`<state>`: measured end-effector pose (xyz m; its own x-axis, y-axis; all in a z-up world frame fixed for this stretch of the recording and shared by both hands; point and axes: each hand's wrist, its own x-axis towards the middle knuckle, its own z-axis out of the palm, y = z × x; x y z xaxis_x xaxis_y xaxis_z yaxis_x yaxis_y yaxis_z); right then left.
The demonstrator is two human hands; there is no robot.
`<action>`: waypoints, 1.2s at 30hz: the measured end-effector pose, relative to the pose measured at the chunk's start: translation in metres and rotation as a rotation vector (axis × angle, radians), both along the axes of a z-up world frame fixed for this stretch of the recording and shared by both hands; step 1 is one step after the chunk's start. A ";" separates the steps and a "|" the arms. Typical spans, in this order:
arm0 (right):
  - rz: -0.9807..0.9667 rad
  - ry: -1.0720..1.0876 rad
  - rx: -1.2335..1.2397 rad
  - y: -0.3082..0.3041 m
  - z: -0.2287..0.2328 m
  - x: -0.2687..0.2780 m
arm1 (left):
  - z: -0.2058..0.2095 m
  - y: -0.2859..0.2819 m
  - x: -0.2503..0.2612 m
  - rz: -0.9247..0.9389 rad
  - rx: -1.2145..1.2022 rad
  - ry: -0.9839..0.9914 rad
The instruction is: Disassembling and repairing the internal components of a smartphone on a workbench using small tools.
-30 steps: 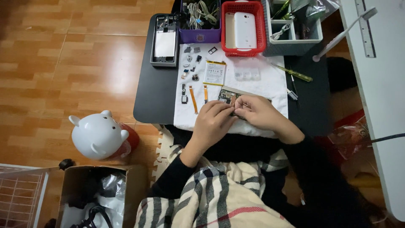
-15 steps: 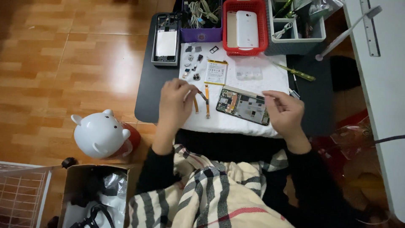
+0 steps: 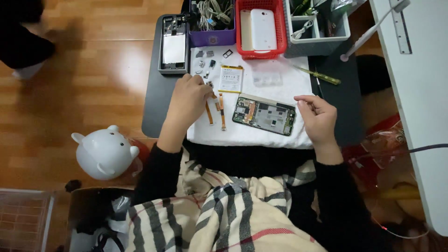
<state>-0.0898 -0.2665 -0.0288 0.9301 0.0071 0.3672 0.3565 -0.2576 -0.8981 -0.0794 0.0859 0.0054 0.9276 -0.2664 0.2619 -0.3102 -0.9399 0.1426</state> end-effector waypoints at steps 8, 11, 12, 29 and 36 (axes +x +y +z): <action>-0.010 0.076 0.036 0.002 0.006 -0.004 | 0.012 0.001 0.002 0.000 0.062 0.039; -0.016 0.082 0.040 0.000 -0.001 -0.001 | -0.004 0.001 0.005 -0.020 0.072 -0.006; -0.022 0.083 0.045 -0.001 -0.004 0.000 | -0.012 0.003 0.006 -0.039 0.091 -0.064; -0.017 0.077 0.047 0.002 0.006 -0.003 | 0.025 -0.051 -0.028 -0.255 -0.154 -0.040; -0.019 0.077 0.066 0.003 0.009 -0.003 | 0.021 -0.063 -0.022 -0.185 -0.074 0.196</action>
